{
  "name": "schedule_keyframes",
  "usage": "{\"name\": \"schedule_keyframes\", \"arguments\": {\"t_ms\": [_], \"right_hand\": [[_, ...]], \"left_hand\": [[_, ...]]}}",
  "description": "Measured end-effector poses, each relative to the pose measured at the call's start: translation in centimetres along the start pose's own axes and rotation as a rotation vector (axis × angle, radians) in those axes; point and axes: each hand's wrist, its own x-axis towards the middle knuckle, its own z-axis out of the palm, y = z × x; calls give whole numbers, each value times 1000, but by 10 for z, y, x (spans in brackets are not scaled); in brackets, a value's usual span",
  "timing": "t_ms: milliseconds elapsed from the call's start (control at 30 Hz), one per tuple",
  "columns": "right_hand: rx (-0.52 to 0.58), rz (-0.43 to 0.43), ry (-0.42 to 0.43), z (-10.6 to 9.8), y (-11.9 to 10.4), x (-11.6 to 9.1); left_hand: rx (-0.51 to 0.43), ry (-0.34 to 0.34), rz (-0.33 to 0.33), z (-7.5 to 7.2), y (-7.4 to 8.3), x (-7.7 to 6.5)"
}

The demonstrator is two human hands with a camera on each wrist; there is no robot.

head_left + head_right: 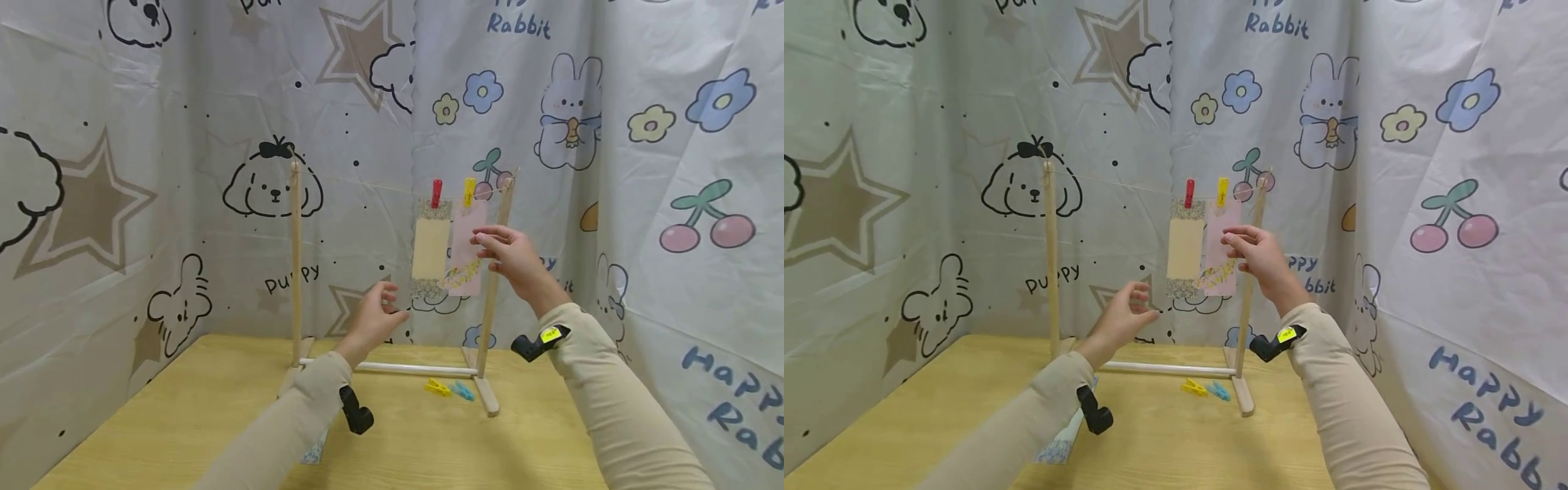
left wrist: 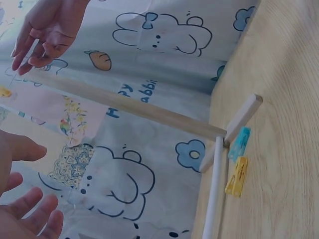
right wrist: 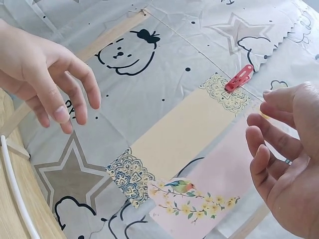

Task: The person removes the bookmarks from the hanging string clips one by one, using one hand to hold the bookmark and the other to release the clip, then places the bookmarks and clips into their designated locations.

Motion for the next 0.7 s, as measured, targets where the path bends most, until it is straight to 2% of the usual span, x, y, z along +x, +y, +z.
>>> {"name": "schedule_keyframes", "arguments": {"t_ms": [167, 433, 567, 700], "right_hand": [[10, -22, 27, 5, 3, 9], [14, -38, 75, 12, 3, 18], [-33, -49, 79, 16, 4, 24], [-152, -98, 52, 19, 1, 31]], "left_hand": [[-61, -7, -12, 7, -9, 8], [-60, 15, -49, 22, -12, 22], [-73, 19, -73, 24, -13, 31], [-103, 4, -99, 25, -14, 40]]}}
